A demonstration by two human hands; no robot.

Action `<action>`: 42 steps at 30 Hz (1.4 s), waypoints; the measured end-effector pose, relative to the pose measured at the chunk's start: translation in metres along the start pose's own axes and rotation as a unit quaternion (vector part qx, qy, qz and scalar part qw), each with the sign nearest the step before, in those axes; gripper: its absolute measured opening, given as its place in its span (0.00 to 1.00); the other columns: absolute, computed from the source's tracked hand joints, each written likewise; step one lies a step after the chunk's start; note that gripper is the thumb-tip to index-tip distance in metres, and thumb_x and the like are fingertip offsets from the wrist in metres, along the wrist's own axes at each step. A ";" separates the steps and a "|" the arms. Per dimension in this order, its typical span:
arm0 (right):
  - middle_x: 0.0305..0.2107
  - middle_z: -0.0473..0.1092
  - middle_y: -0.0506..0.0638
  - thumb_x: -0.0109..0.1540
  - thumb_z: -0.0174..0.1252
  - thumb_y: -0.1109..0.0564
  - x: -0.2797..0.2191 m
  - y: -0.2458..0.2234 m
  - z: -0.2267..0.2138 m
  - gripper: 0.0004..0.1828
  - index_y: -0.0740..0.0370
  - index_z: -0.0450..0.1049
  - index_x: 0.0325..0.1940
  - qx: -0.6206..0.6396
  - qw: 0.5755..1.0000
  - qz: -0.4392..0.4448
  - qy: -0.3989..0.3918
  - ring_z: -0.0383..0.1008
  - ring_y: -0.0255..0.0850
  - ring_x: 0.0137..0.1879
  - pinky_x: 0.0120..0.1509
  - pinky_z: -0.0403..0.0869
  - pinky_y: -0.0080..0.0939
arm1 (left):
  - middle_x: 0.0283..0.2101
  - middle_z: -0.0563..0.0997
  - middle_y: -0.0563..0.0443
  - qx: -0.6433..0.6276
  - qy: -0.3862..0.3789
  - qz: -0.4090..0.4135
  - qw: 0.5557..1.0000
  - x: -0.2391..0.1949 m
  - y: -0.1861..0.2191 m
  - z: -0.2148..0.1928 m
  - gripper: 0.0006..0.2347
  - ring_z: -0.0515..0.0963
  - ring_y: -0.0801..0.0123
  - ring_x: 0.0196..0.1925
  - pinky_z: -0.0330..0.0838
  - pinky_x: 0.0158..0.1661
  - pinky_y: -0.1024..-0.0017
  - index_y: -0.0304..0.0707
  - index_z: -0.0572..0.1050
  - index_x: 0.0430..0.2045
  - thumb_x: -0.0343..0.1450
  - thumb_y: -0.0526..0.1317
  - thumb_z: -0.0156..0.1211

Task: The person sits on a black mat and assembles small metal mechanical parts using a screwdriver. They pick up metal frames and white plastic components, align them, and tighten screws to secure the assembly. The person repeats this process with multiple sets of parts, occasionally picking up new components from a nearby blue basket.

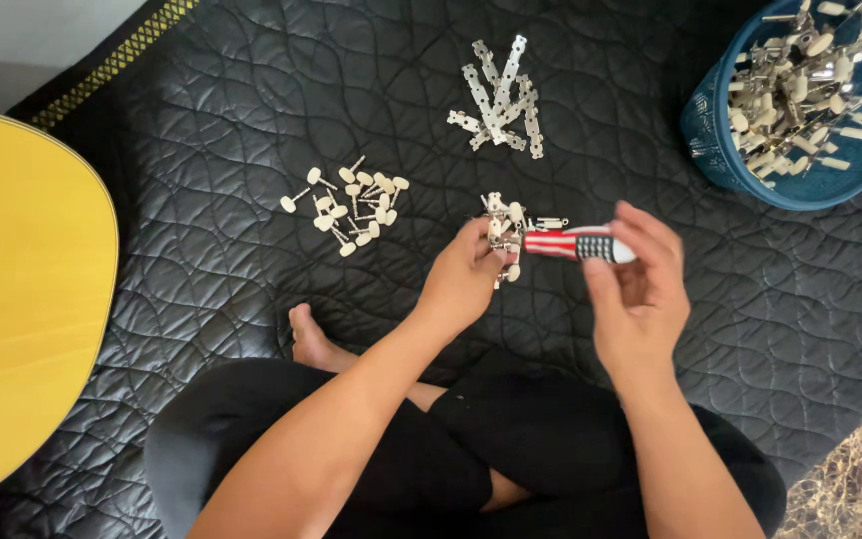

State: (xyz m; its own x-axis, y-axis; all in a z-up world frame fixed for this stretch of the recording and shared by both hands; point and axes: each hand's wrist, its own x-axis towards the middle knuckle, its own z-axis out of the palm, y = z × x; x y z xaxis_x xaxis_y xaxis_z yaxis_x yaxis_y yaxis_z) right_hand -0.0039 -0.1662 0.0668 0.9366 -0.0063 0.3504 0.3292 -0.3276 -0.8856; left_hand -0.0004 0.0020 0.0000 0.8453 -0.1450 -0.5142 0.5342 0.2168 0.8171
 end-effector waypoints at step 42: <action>0.54 0.66 0.61 0.71 0.55 0.61 -0.006 0.030 -0.006 0.24 0.64 0.57 0.70 0.053 0.993 0.093 0.044 0.70 0.44 0.59 0.61 0.76 0.40 | 0.49 0.81 0.37 0.033 0.052 -0.027 0.998 0.006 -0.008 -0.004 0.15 0.83 0.63 0.45 0.83 0.42 0.72 0.26 0.69 0.55 0.73 0.28 0.47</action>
State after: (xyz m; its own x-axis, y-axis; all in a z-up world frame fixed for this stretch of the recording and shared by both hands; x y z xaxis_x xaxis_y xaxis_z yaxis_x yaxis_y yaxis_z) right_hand -0.0001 -0.1813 0.0400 0.9695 -0.1419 0.1997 0.1674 -0.2111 -0.9630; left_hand 0.0003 0.0037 -0.0105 0.8132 -0.0527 -0.5796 0.5804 0.1465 0.8010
